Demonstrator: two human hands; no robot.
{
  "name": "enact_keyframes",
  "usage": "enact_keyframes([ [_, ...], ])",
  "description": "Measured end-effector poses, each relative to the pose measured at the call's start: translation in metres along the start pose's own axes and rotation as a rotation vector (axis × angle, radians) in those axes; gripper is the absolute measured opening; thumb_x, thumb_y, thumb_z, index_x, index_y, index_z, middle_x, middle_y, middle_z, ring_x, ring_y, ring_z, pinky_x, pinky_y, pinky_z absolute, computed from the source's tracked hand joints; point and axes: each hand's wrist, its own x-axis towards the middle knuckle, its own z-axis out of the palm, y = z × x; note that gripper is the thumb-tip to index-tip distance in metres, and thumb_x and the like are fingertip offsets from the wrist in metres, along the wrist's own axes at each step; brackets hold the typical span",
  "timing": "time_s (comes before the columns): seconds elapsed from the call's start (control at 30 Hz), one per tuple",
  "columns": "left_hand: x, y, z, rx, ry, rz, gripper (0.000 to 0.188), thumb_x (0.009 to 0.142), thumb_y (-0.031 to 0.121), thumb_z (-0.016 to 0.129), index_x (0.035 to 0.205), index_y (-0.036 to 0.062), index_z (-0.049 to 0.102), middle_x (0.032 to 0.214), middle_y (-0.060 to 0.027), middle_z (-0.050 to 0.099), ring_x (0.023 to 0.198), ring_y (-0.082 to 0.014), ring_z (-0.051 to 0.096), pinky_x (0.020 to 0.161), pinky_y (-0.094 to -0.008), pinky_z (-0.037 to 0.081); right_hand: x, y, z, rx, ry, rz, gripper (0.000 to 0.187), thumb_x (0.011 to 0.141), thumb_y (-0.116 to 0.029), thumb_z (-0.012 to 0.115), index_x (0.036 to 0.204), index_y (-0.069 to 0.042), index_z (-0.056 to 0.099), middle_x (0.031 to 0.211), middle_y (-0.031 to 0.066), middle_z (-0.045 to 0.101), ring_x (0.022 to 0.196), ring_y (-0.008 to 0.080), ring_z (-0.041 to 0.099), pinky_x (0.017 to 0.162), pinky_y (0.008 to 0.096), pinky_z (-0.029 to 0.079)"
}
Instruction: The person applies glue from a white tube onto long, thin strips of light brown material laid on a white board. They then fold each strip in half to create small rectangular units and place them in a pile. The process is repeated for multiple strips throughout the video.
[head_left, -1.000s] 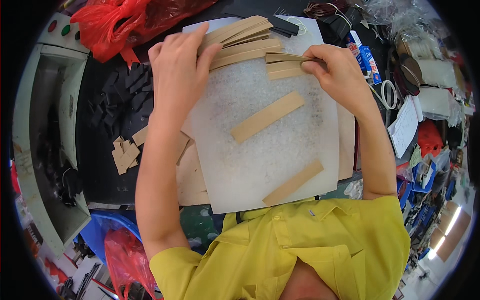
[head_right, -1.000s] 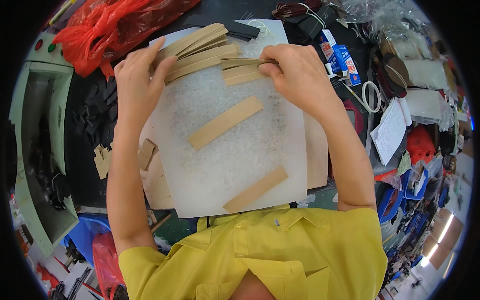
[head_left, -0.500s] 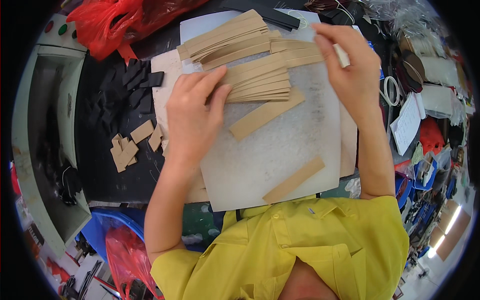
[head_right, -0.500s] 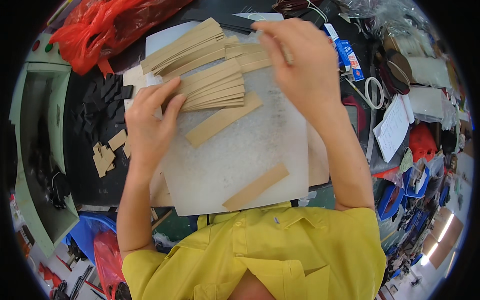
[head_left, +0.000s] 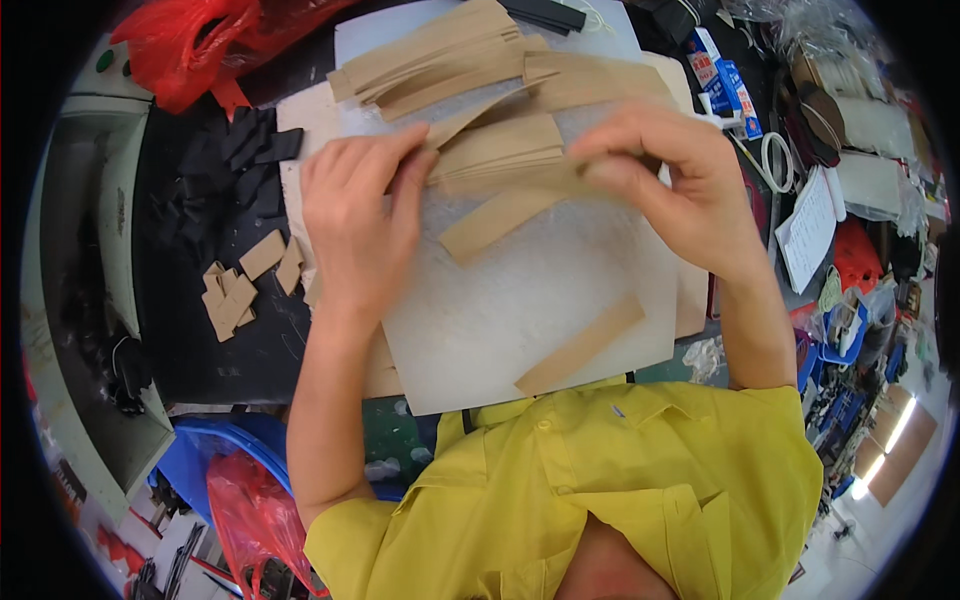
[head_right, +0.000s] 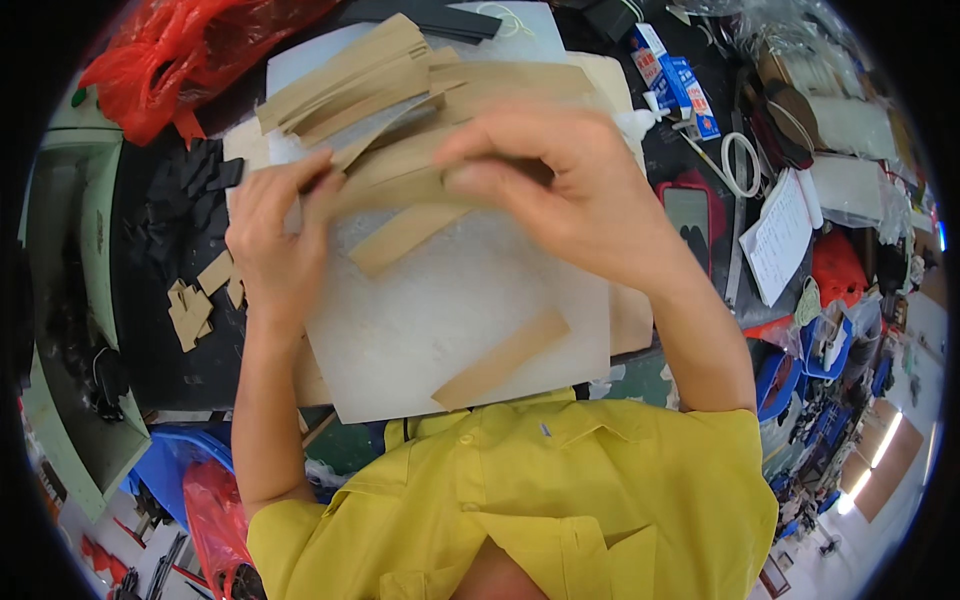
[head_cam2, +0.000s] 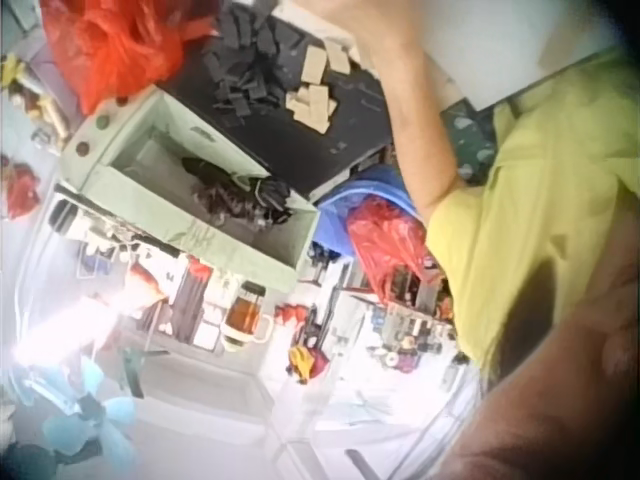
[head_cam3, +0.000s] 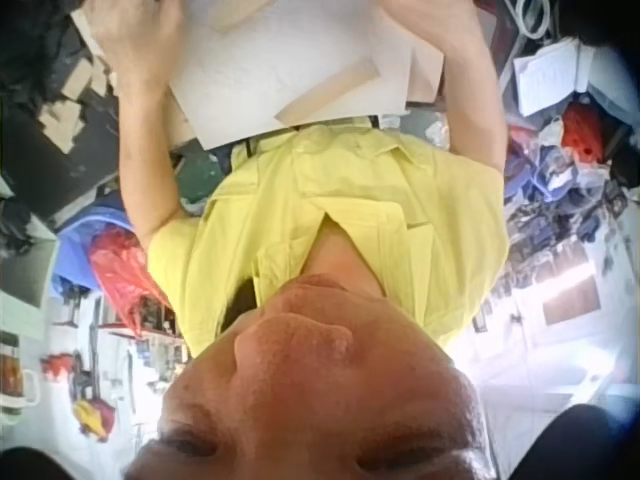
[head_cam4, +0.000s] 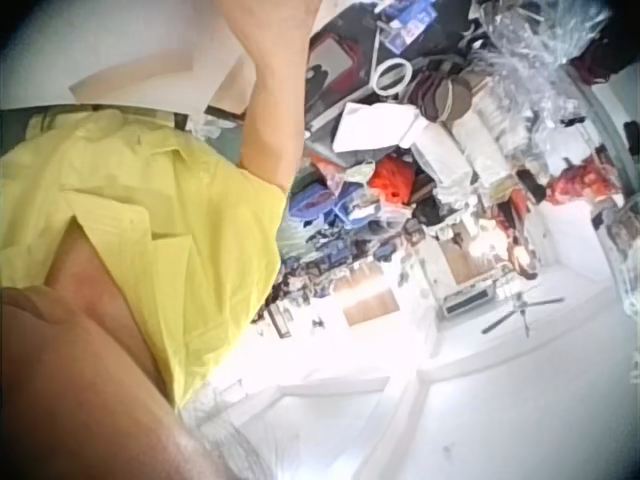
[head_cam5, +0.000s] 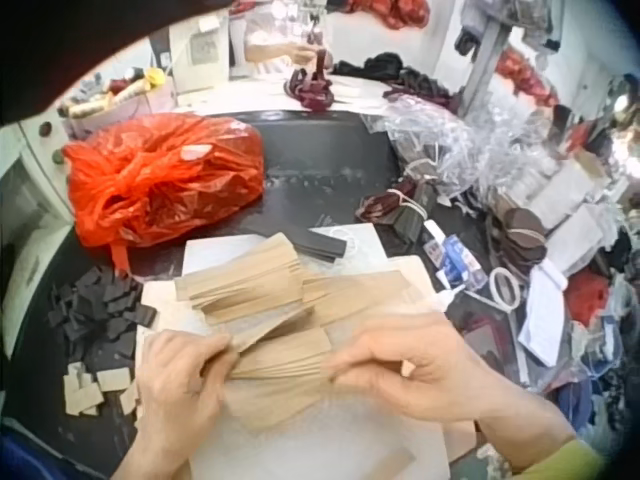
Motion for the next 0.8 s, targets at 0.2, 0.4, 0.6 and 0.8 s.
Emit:
enact_keyframes([
  [0.2, 0.020, 0.002, 0.008, 0.103, 0.113, 0.101, 0.019, 0.081, 0.003, 0.076, 0.099, 0.0095, 0.074, 0.092, -0.0055, 0.072, 0.089, -0.0236, 0.065, 0.087, -0.0361, 0.044, -0.029, 0.014, 0.012, -0.533, 0.024, -0.250, 0.015, 0.083, -0.002, 0.073, 0.098, -0.006, 0.074, 0.084, 0.0059, 0.069, 0.081, 0.0249, 0.063, 0.079, 0.0359, 0.047],
  [0.4, -0.015, 0.023, -0.012, -0.114, 0.030, 0.131, 0.025, 0.077, 0.000, 0.075, 0.101, 0.0077, 0.074, 0.101, -0.0063, 0.073, 0.099, -0.0255, 0.065, 0.092, -0.0350, 0.043, -0.055, -0.001, -0.008, -0.013, -0.270, 0.121, 0.026, 0.074, -0.003, 0.078, 0.098, -0.010, 0.075, 0.103, 0.0030, 0.069, 0.097, 0.0250, 0.060, 0.088, 0.0390, 0.042],
  [0.6, -0.025, 0.051, -0.015, 0.028, -0.251, 0.261, 0.028, 0.072, 0.007, 0.080, 0.100, 0.0086, 0.074, 0.104, -0.0026, 0.073, 0.099, -0.0238, 0.066, 0.092, -0.0395, 0.039, -0.065, -0.002, 0.013, -0.477, -0.007, -0.172, 0.021, 0.076, -0.002, 0.071, 0.094, -0.010, 0.074, 0.094, 0.0043, 0.068, 0.089, 0.0233, 0.062, 0.087, 0.0372, 0.041],
  [0.8, -0.041, 0.058, -0.021, -0.057, -0.260, 0.081, 0.025, 0.075, 0.009, 0.079, 0.099, 0.0102, 0.073, 0.105, 0.0001, 0.073, 0.096, -0.0218, 0.065, 0.090, -0.0391, 0.036, -0.059, 0.003, -0.020, -0.173, 0.130, 0.014, 0.014, 0.086, 0.000, 0.067, 0.099, -0.004, 0.073, 0.084, 0.0076, 0.066, 0.079, 0.0258, 0.061, 0.074, 0.0353, 0.044],
])
